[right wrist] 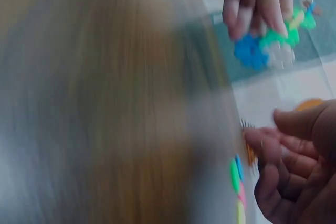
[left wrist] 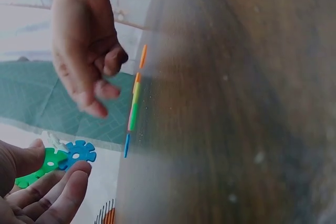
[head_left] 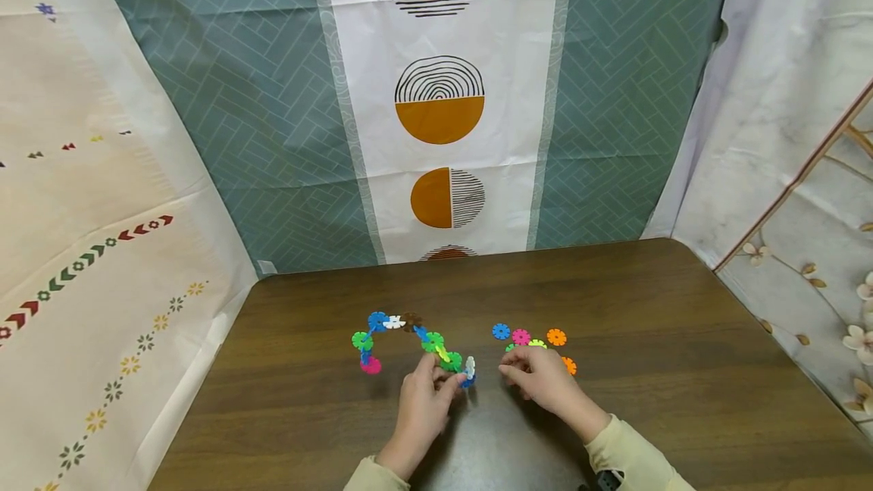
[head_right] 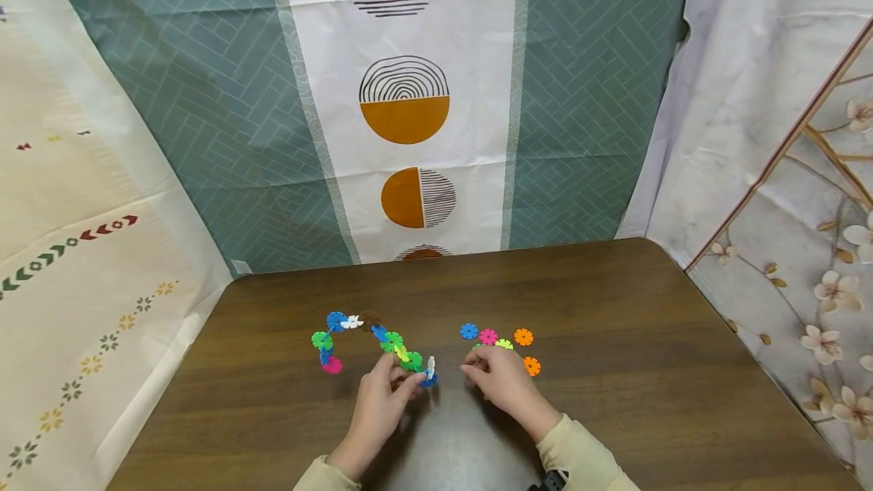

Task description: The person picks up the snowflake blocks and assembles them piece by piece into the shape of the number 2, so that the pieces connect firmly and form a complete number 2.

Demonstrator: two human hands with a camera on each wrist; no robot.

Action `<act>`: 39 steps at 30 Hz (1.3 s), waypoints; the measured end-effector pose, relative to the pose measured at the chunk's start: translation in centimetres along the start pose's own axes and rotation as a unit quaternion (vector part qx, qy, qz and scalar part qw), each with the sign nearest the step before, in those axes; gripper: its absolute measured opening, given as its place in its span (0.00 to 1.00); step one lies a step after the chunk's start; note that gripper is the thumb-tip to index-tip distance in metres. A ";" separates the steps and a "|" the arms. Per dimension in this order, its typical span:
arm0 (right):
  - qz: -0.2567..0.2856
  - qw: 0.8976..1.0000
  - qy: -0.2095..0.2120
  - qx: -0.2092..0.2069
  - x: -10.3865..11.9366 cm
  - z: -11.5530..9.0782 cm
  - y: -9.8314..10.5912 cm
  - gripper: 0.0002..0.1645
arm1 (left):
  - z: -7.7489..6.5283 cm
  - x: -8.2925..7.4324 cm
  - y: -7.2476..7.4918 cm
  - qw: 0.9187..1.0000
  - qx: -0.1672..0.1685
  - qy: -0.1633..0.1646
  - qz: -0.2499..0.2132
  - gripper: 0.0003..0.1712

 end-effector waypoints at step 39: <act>0.052 0.999 0.012 0.001 -0.3 0.5 2.9 0.05 | 0.1 0.4 -0.3 1.000 0.014 0.004 -0.023 0.13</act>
Point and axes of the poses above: each hand's wrist, its own z-axis towards the middle knuckle, its own y-axis out of the back of the hand, x = y × z, the point moved 9 cm from there along z, towards the middle knuckle, and after that the axes turned 5 degrees about -x, right-handed, at the moved point
